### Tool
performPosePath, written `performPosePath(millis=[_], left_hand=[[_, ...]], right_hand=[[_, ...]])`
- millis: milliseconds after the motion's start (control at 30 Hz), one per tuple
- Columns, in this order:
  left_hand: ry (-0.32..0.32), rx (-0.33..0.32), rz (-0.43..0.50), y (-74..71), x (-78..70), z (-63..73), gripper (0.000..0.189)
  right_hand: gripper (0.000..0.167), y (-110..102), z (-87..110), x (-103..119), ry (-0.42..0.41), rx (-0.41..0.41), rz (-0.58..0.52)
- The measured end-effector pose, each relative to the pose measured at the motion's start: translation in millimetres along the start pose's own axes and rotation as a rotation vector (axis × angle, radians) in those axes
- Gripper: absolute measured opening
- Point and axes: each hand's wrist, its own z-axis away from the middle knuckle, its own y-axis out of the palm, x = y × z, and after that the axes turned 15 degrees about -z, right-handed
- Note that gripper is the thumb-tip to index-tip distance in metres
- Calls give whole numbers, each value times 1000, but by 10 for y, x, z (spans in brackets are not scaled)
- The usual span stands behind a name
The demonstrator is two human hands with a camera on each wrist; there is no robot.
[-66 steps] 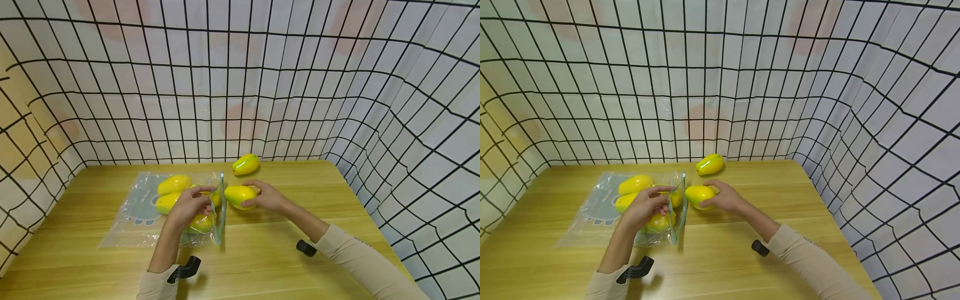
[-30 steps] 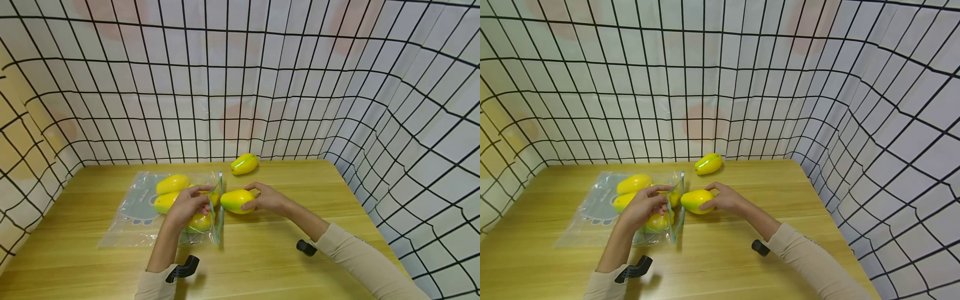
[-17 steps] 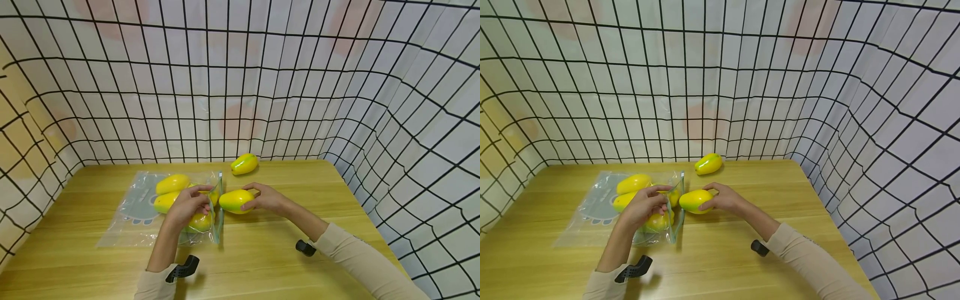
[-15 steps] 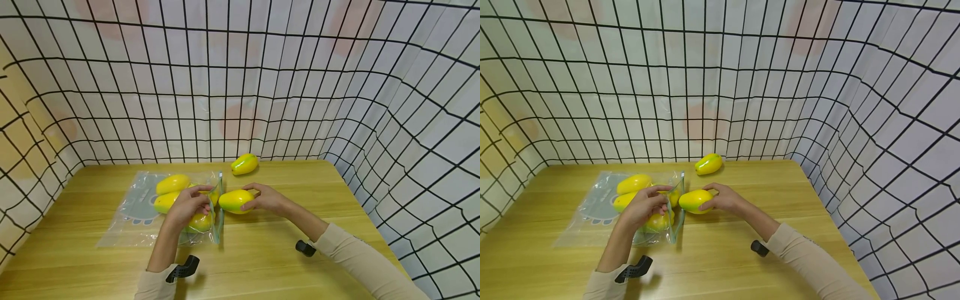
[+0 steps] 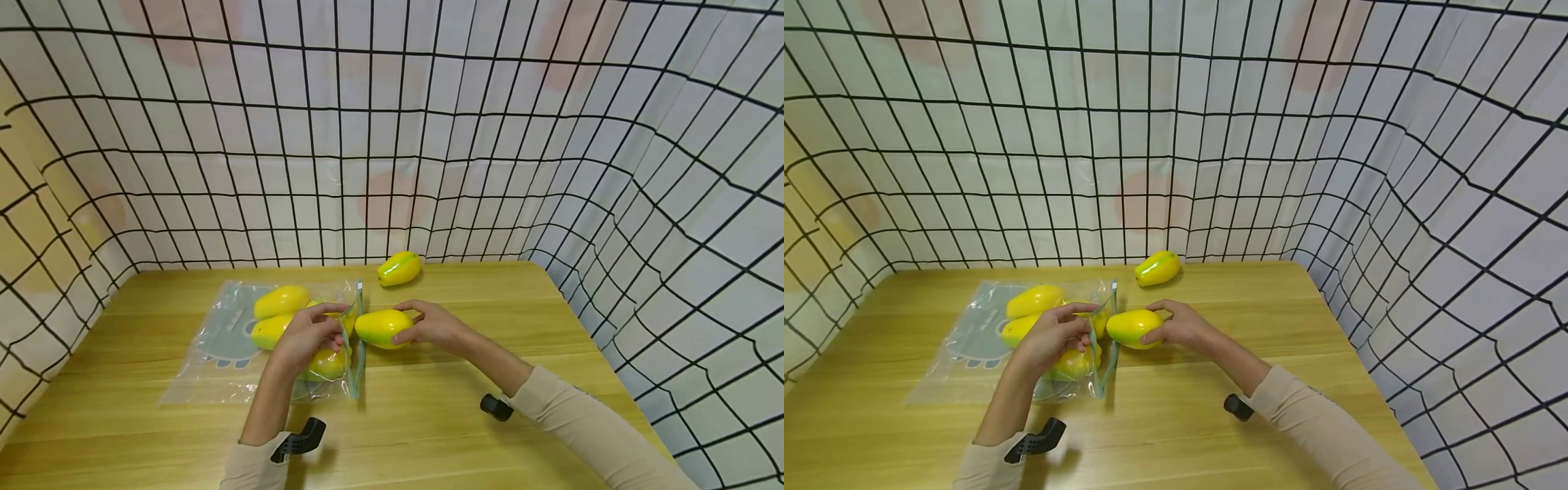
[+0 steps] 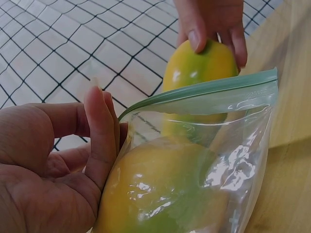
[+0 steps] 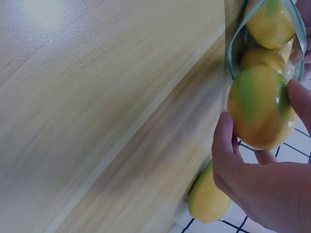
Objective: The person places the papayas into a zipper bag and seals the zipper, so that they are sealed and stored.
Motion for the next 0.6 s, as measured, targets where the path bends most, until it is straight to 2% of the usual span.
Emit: performPosePath(millis=[600], left_hand=[[-7, -14, -21, 11, -6, 3, 46]], right_hand=[[69, 106, -27, 8, -20, 11, 40]])
